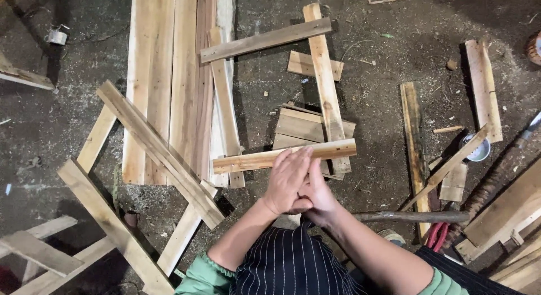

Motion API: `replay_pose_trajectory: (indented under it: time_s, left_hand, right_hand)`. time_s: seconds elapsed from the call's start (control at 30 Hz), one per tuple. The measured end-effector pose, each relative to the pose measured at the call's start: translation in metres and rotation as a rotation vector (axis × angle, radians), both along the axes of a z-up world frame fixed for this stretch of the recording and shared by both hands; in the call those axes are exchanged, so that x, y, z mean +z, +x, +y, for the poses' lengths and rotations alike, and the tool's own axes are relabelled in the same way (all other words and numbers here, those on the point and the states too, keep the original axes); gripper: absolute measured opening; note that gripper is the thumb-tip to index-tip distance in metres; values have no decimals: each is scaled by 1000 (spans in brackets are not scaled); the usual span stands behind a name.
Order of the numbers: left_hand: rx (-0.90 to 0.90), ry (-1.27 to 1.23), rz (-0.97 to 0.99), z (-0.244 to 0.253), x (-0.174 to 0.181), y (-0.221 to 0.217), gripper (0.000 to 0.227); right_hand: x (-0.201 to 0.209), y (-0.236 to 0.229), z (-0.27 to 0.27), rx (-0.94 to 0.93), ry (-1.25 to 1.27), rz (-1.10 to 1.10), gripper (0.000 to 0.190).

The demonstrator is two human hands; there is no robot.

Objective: Assembling a wooden frame by aligning slats and using a hammer and pliers to fasten them.

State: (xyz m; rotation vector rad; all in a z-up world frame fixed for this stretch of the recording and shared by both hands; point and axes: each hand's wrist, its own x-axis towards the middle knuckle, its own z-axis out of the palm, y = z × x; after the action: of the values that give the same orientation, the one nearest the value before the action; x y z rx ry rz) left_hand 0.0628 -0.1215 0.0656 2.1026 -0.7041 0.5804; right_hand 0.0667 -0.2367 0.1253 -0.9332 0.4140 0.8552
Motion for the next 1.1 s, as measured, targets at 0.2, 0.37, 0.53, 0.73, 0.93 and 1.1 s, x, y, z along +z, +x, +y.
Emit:
replay_pose_trajectory:
  time_s: [0.2, 0.37, 0.53, 0.73, 0.93, 1.1]
  left_hand:
    - [100, -50, -130, 10, -8, -7, 78]
    - [66, -11, -110, 16, -6, -8, 67]
    - [40, -56, -117, 20, 15, -10, 62]
    - [50, -66, -95, 26, 52, -12, 60]
    - [180, -353, -33, 37, 30, -31, 38]
    - [927, -779, 692, 130, 22, -30, 56]
  right_hand:
    - [22, -11, 2, 154, 64, -297, 91]
    - [15, -18, 4, 140, 118, -352, 88]
    - [-3, -30, 5, 121, 96, -476, 82]
    - [16, -30, 7, 182, 79, -701, 93]
    - [-96, -41, -17, 559, 56, -794, 69]
    - [15, -5, -23, 336, 161, -778, 59]
